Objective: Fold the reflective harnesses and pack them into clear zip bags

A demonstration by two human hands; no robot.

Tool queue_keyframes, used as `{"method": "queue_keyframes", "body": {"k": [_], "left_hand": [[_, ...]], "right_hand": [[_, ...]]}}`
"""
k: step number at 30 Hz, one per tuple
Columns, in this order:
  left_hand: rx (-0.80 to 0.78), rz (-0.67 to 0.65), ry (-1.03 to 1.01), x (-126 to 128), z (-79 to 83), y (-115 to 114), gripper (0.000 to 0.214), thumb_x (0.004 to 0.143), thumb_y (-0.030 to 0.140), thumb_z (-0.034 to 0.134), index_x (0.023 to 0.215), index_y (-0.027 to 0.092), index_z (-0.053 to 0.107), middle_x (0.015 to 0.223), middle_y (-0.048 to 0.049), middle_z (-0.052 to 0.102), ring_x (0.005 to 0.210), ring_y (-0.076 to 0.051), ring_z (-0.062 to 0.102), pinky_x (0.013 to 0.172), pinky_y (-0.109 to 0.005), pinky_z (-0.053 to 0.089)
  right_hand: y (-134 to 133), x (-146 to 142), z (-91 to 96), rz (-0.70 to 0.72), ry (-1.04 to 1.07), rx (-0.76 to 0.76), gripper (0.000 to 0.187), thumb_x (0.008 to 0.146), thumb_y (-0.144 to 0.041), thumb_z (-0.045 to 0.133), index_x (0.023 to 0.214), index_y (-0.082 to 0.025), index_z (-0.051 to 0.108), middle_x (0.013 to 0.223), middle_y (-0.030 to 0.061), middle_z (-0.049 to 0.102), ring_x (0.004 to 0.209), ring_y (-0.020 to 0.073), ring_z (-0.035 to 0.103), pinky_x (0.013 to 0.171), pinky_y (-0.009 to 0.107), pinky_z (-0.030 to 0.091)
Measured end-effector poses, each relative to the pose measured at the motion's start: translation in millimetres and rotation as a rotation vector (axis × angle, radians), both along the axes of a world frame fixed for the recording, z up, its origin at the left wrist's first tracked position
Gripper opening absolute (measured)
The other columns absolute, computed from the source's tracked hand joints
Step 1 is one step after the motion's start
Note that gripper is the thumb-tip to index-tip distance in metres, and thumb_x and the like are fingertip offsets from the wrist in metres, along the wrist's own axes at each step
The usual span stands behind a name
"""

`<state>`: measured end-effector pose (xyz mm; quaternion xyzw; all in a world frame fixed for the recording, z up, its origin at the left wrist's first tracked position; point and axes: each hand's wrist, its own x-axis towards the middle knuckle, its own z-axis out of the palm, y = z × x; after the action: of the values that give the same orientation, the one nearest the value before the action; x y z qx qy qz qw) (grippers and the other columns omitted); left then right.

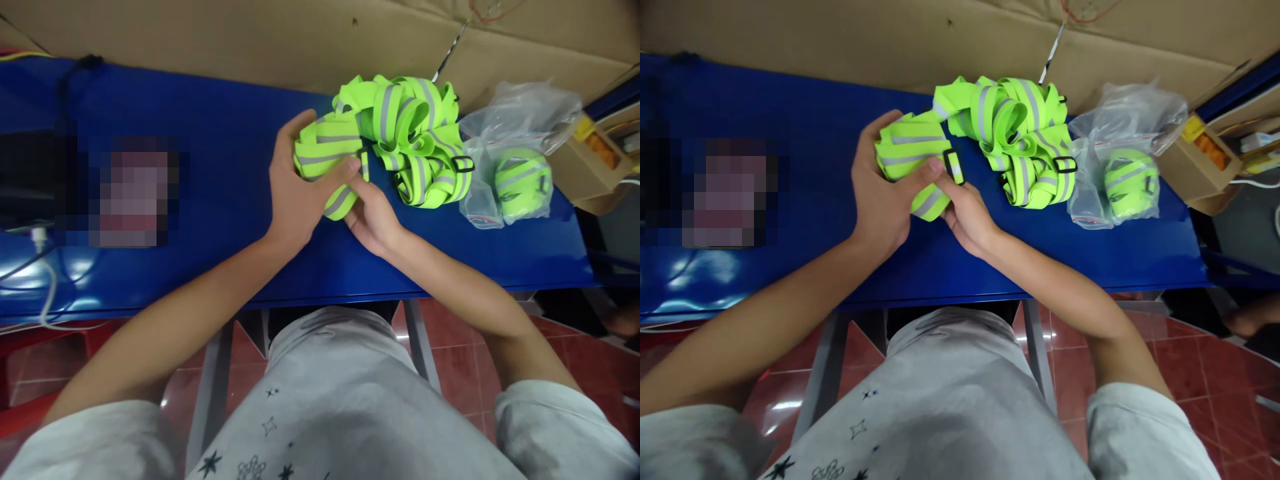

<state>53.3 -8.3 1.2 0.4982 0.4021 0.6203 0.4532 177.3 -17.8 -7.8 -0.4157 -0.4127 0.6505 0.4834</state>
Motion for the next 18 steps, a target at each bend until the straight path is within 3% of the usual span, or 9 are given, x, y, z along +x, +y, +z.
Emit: {"method": "queue_keyframes", "body": {"k": [3, 5, 7, 12, 15, 18], "left_hand": [[0.046, 0.010, 0.094, -8.8, 4.7, 1.8, 0.068, 0.074, 0.055, 0.094, 0.129, 0.033, 0.060, 0.134, 0.0067, 0.066, 0.139, -0.028, 0.056, 0.123, -0.049, 0.042], [0.071, 0.003, 0.099, -12.1, 7.8, 1.6, 0.062, 0.078, 0.056, 0.091, 0.126, 0.032, 0.061, 0.127, 0.0070, 0.068, 0.132, -0.026, 0.060, 0.119, -0.046, 0.044], [0.103, -0.020, 0.104, -13.6, 9.9, 0.9, 0.057, 0.081, 0.059, 0.088, 0.125, 0.033, 0.062, 0.125, 0.0082, 0.069, 0.127, -0.023, 0.062, 0.117, -0.044, 0.045], [0.171, -0.025, 0.180, -12.4, 9.9, 2.3, 0.054, 0.087, 0.059, 0.084, 0.127, 0.029, 0.064, 0.122, 0.0049, 0.071, 0.121, -0.021, 0.064, 0.113, -0.042, 0.047], [0.149, 0.042, 0.269, -11.0, 7.4, 5.2, 0.050, 0.086, 0.066, 0.079, 0.124, 0.036, 0.065, 0.134, 0.0016, 0.065, 0.136, -0.025, 0.057, 0.120, -0.048, 0.045], [0.086, -0.040, 0.252, -7.7, 4.6, 6.0, 0.064, 0.082, 0.069, 0.080, 0.134, 0.045, 0.053, 0.154, 0.0035, 0.050, 0.153, -0.026, 0.044, 0.128, -0.048, 0.039]], "right_hand": [[0.9, 3.5, 9.4, 0.131, 0.065, -0.067, 0.060, 0.078, -0.073, 0.079, 0.108, -0.024, 0.064, 0.108, 0.0045, 0.078, 0.117, 0.0264, 0.073, 0.099, 0.042, 0.066], [0.6, 6.0, 16.3, 0.032, 0.063, -0.046, 0.061, 0.078, -0.067, 0.084, 0.115, -0.026, 0.059, 0.112, 0.0015, 0.076, 0.115, 0.0239, 0.074, 0.100, 0.042, 0.065], [0.3, 9.2, 22.3, -0.060, 0.054, 0.012, 0.063, 0.076, -0.061, 0.088, 0.119, -0.028, 0.056, 0.118, -0.0016, 0.075, 0.117, 0.0212, 0.072, 0.105, 0.040, 0.063], [2.1, 17.7, 25.6, 0.083, 0.022, 0.247, 0.047, 0.084, -0.056, 0.083, 0.115, -0.026, 0.065, 0.129, -0.0008, 0.074, 0.129, 0.0198, 0.067, 0.120, 0.039, 0.053], [3.4, 17.6, 19.8, -0.019, -0.058, 0.296, 0.046, 0.083, -0.060, 0.083, 0.110, -0.027, 0.067, 0.126, -0.0009, 0.075, 0.129, 0.0220, 0.067, 0.119, 0.041, 0.055], [4.9, 15.1, 14.8, -0.112, -0.089, 0.241, 0.049, 0.081, -0.064, 0.082, 0.109, -0.027, 0.065, 0.124, 0.0010, 0.075, 0.132, 0.0246, 0.066, 0.117, 0.044, 0.056]]}}
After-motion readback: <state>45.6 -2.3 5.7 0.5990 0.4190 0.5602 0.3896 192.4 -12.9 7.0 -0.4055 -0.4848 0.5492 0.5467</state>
